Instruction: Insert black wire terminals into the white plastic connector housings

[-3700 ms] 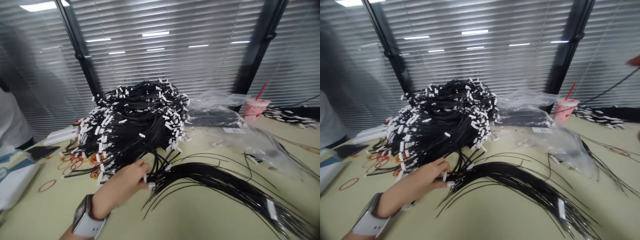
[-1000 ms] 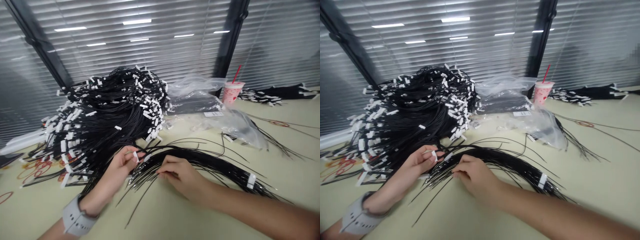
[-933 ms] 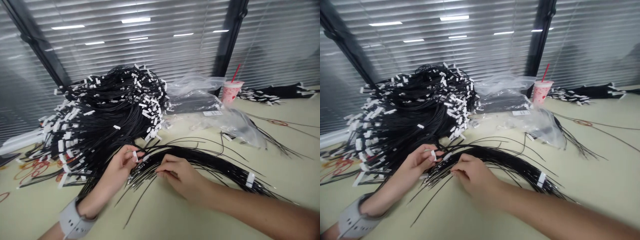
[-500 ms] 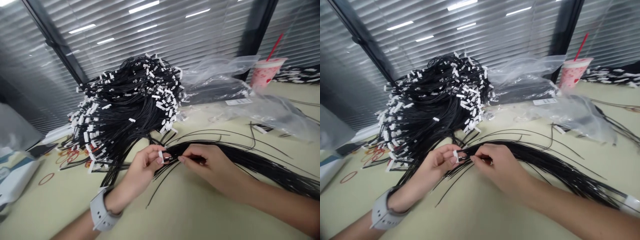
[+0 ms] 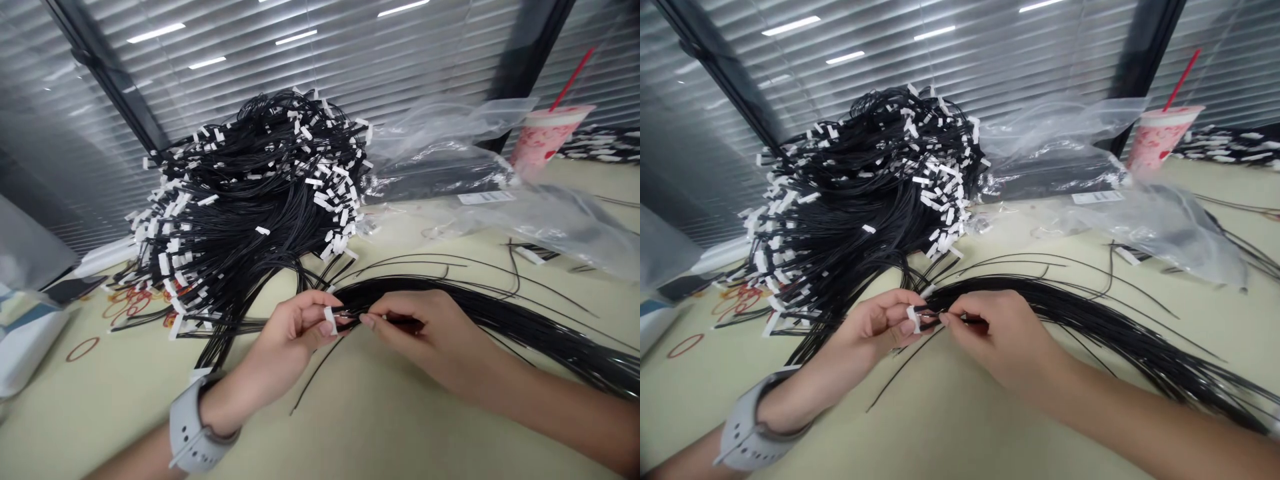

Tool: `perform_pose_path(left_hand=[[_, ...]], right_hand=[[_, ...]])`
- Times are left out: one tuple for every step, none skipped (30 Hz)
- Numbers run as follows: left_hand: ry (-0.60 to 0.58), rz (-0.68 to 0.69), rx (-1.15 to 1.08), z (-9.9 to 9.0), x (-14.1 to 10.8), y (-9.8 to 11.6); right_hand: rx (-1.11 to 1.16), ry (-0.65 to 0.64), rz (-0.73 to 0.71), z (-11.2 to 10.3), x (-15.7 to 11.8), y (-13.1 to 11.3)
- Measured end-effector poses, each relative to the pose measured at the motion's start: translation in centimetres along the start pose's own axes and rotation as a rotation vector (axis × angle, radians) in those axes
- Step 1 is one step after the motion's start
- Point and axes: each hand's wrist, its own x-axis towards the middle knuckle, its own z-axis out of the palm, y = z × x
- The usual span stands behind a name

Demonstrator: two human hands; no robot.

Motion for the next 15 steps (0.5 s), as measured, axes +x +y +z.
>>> perform_pose_path(left_hand=[[-0.005, 0.002, 0.014, -0.04, -0.03, -0.02], [-0.011, 0.006, 0.025, -0.07, -0.06, -0.05], [-0.019, 0.009, 0.033, -0.11, -0.09, -0.08], [-0.025, 0.012, 0.037, -0.14, -0.11, -0.12], [-0.028, 0.013, 0.038, -0.16, -0.12, -0.16], [-0.03, 0.012, 0.037, -0.18, -0.11, -0.2], [-0.033, 0.011, 0.035, -0.19, -0.08, -0.25], [-0.035, 0.01, 0.033, -0.21, -0.03, -0.29], [-0.039, 0.008, 0.031, -0.21, 0.03, -0.33], [-0.044, 0.007, 0.031, -0.22, 0.1, -0.35], [-0.049, 0.006, 0.031, -0.22, 0.17, -0.37], [-0.053, 0.004, 0.029, -0.21, 0.24, -0.38], [-0.054, 0.002, 0.026, -0.19, 0.28, -0.38], [-0.055, 0.0, 0.019, -0.16, 0.31, -0.37], [-0.054, 0.0, 0.012, -0.12, 0.32, -0.36]], right_hand=[[-0.007, 0.001, -0.003, -0.01, -0.01, -0.03], [-0.012, 0.002, -0.007, -0.02, -0.01, -0.05], [-0.014, 0.001, -0.011, -0.03, -0.02, -0.05], [-0.012, 0.0, -0.014, -0.04, -0.02, -0.04], [-0.007, 0.0, -0.016, -0.04, -0.03, -0.02], [-0.002, -0.001, -0.016, -0.05, -0.03, 0.0], [0.003, -0.002, -0.013, -0.04, -0.04, 0.02], [0.006, -0.004, -0.011, -0.04, -0.06, 0.03], [0.007, -0.006, -0.01, -0.03, -0.08, 0.05], [0.009, -0.008, -0.006, -0.02, -0.09, 0.07], [0.011, -0.011, -0.001, 0.0, -0.11, 0.08], [0.015, -0.012, 0.006, 0.01, -0.12, 0.08], [0.02, -0.013, 0.014, 0.03, -0.13, 0.08], [0.027, -0.015, 0.022, 0.04, -0.14, 0.07], [0.034, -0.017, 0.03, 0.04, -0.14, 0.05]])
